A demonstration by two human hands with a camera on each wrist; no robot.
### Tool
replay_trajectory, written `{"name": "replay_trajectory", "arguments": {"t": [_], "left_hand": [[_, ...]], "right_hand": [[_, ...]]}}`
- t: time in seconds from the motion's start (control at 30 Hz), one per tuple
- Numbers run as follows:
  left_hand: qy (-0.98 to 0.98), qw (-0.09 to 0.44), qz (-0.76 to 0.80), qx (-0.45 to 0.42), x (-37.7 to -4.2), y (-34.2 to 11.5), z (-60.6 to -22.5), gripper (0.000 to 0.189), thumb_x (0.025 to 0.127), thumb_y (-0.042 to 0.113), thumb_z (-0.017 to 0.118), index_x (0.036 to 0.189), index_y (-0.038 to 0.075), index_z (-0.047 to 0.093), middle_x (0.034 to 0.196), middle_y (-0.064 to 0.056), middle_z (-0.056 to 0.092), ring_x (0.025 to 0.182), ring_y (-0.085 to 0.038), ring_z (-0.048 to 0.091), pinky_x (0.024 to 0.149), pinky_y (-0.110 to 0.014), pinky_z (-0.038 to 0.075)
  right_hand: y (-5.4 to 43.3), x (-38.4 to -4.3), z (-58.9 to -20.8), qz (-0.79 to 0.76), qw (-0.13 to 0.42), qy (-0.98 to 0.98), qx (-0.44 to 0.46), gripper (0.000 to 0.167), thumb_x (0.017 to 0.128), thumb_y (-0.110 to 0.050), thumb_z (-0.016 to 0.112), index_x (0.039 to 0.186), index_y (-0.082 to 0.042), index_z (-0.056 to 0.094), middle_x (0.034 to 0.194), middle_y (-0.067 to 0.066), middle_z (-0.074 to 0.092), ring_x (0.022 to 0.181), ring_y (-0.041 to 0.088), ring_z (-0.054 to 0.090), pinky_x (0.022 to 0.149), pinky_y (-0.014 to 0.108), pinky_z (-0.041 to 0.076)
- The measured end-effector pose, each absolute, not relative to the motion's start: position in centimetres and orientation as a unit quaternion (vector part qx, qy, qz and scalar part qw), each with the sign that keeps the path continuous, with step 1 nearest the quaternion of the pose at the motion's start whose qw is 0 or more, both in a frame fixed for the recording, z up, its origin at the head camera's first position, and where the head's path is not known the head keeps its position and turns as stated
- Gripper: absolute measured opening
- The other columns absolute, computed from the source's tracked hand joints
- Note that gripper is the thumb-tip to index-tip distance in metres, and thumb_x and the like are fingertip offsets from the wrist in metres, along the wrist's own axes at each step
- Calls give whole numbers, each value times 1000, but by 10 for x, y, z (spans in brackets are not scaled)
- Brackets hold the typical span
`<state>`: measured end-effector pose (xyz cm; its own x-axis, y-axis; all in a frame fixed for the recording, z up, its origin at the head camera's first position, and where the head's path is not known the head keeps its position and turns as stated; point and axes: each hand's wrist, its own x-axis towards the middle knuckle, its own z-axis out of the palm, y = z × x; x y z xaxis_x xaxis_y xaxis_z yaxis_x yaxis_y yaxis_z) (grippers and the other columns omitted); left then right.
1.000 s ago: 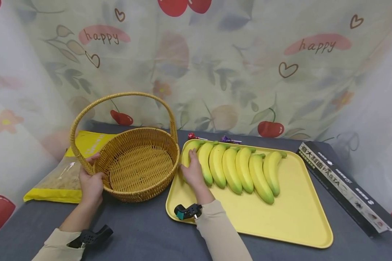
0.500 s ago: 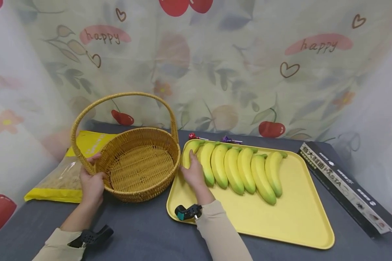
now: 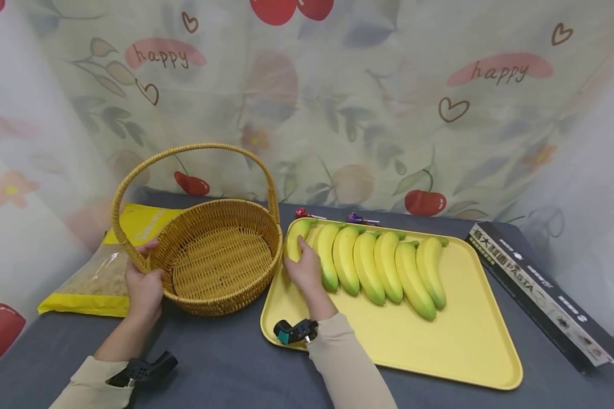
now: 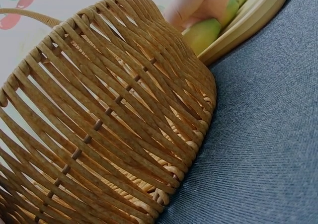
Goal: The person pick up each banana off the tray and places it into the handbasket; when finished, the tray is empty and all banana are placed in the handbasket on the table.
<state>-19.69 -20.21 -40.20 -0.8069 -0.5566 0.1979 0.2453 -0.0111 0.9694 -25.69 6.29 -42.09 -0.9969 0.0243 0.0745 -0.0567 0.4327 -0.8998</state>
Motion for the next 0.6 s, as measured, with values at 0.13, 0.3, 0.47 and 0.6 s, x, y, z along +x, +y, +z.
{"name": "replay_trajectory", "arguments": {"t": [0.13,0.3,0.47,0.6], "left_hand": [[-643,282,-702,121,-196,-202,-402,61,67,-24,27,117,4,50,133,-13,45,129,-14,39,111,-31,25],[-641,280,-704,122,-196,-202,-401,61,68,-24,27,116,6,51,133,-12,45,129,-14,38,111,-30,25],[-641,281,-703,122,-197,-202,-402,62,67,-24,27,117,4,50,132,-11,45,129,-13,38,110,-27,26],[-642,281,-703,119,-197,-203,-404,62,67,-24,27,118,3,50,132,-11,45,129,-14,38,111,-28,25]], "right_hand": [[63,-257,-417,533,54,-844,11,65,77,-4,59,139,0,39,142,15,43,128,24,43,94,34,43],[68,-254,-409,528,62,-847,23,64,76,-3,60,137,1,41,139,15,45,121,24,50,86,31,45],[75,-251,-402,535,39,-843,34,64,77,-1,60,138,2,39,141,15,43,122,25,50,88,31,46],[81,-247,-395,532,35,-845,47,66,77,-1,60,138,3,37,141,18,42,121,27,50,88,32,46]]}}
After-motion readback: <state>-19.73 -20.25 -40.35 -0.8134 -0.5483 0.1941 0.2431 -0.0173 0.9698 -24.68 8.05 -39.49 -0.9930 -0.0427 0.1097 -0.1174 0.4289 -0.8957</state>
